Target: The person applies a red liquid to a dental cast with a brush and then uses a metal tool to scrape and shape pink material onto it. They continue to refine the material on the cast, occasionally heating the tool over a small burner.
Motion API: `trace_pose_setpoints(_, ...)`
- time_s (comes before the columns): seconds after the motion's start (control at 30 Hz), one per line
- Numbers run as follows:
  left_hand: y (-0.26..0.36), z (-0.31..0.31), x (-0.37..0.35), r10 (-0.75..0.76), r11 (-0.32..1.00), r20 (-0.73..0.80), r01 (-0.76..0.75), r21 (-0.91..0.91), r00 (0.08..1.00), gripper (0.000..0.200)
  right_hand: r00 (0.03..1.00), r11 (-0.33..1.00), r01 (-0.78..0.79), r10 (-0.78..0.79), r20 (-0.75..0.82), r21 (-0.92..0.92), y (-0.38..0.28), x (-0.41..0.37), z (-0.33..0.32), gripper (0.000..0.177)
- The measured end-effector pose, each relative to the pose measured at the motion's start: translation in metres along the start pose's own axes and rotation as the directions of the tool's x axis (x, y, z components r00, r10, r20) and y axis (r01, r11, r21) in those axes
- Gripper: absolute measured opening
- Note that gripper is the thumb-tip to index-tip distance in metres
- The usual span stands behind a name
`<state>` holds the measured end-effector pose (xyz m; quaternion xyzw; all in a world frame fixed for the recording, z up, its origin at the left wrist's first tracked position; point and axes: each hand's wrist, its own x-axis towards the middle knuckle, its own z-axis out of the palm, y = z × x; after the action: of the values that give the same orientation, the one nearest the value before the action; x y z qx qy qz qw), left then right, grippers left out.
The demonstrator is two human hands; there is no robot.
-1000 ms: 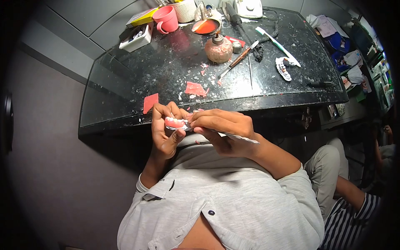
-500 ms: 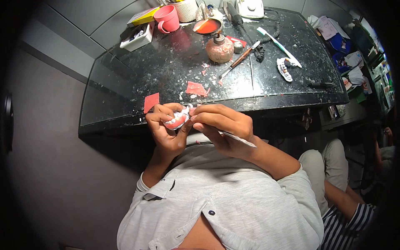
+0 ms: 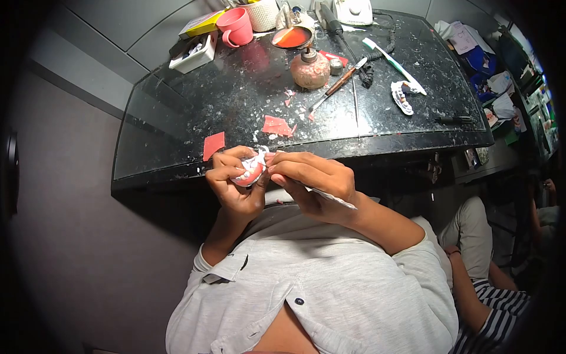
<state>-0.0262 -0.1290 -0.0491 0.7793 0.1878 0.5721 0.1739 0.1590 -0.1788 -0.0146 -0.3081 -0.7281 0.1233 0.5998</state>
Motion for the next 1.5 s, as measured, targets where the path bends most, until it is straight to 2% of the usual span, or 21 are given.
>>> trace_pose_setpoints(0.17, 0.001, 0.003, -0.002, -0.012, 1.000, -0.007, 0.011, -0.011, 1.000, 0.051, 1.000, 1.000, 0.005, -0.006, -0.010, -0.013, 0.000, 0.000, 0.001, 0.008)
trace_pose_setpoints(0.33, 0.003, 0.009, -0.001, 0.003, 0.999, -0.095, -0.006, -0.033, 0.996, 0.055, 0.998, 0.998, 0.044, -0.046, -0.035, -0.046, -0.002, 0.001, 0.003, 0.008)
trace_pose_setpoints(0.47, 0.005, 0.013, -0.003, -0.007, 0.999, -0.109, 0.001, -0.052, 0.994, 0.055, 0.999, 0.999, 0.015, -0.016, -0.045, -0.030, -0.004, -0.002, 0.004, 0.009)
trace_pose_setpoints(0.73, 0.006, 0.019, -0.007, -0.109, 0.978, -0.168, 0.075, -0.196, 0.980, 0.055, 0.997, 0.999, 0.039, -0.040, -0.067, -0.015, -0.003, -0.004, 0.007, 0.012)
trace_pose_setpoints(1.07, 0.004, 0.020, -0.006, -0.136, 0.979, -0.157, 0.109, -0.173, 0.978, 0.053, 0.998, 0.998, -0.002, -0.002, -0.065, -0.061, -0.001, -0.003, 0.002, 0.009)
trace_pose_setpoints(1.13, 0.001, 0.017, -0.007, -0.202, 0.969, -0.127, 0.180, -0.168, 0.971, 0.052, 0.980, 0.996, -0.083, 0.088, -0.179, 0.037, 0.004, -0.005, 0.002, 0.008)
trace_pose_setpoints(1.17, 0.002, 0.015, -0.007, -0.203, 0.969, -0.130, 0.181, -0.166, 0.970, 0.052, 0.979, 0.998, -0.048, 0.056, -0.198, 0.045, 0.009, -0.007, 0.000, 0.010)
trace_pose_setpoints(1.2, 0.007, 0.012, -0.004, -0.384, 0.857, -0.059, 0.332, -0.393, 0.921, 0.052, 0.979, 0.998, -0.049, 0.057, -0.194, 0.048, 0.010, -0.008, 0.001, 0.010)
trace_pose_setpoints(1.23, 0.010, 0.010, -0.002, -0.532, 0.670, 0.052, 0.458, -0.585, 0.845, 0.053, 0.965, 0.983, -0.071, 0.111, -0.239, 0.166, 0.011, -0.009, 0.001, 0.012)
trace_pose_setpoints(1.27, 0.013, 0.008, 0.001, -0.534, 0.669, 0.051, 0.458, -0.585, 0.844, 0.053, 0.946, 0.955, -0.087, 0.168, -0.278, 0.282, 0.012, -0.009, 0.001, 0.015)
trace_pose_setpoints(1.33, 0.015, 0.004, 0.005, -0.650, 0.412, 0.213, 0.574, -0.708, 0.729, 0.057, 0.945, 0.934, -0.084, 0.185, -0.269, 0.347, 0.009, -0.004, 0.002, 0.020)
trace_pose_setpoints(1.37, 0.015, 0.002, 0.006, -0.657, 0.346, 0.254, 0.584, -0.734, 0.710, 0.056, 0.943, 0.912, -0.074, 0.196, -0.270, 0.402, 0.008, -0.003, 0.002, 0.020)
trace_pose_setpoints(1.43, 0.010, 0.000, 0.005, -0.625, 0.322, 0.281, 0.568, -0.757, 0.729, 0.059, 0.941, 0.887, -0.065, 0.207, -0.268, 0.457, 0.008, 0.000, 0.001, 0.021)
trace_pose_setpoints(1.5, 0.004, 0.001, 0.001, -0.528, 0.314, 0.274, 0.484, -0.816, 0.804, 0.068, 0.976, 0.950, -0.056, 0.117, -0.186, 0.306, 0.009, 0.002, -0.002, 0.017)
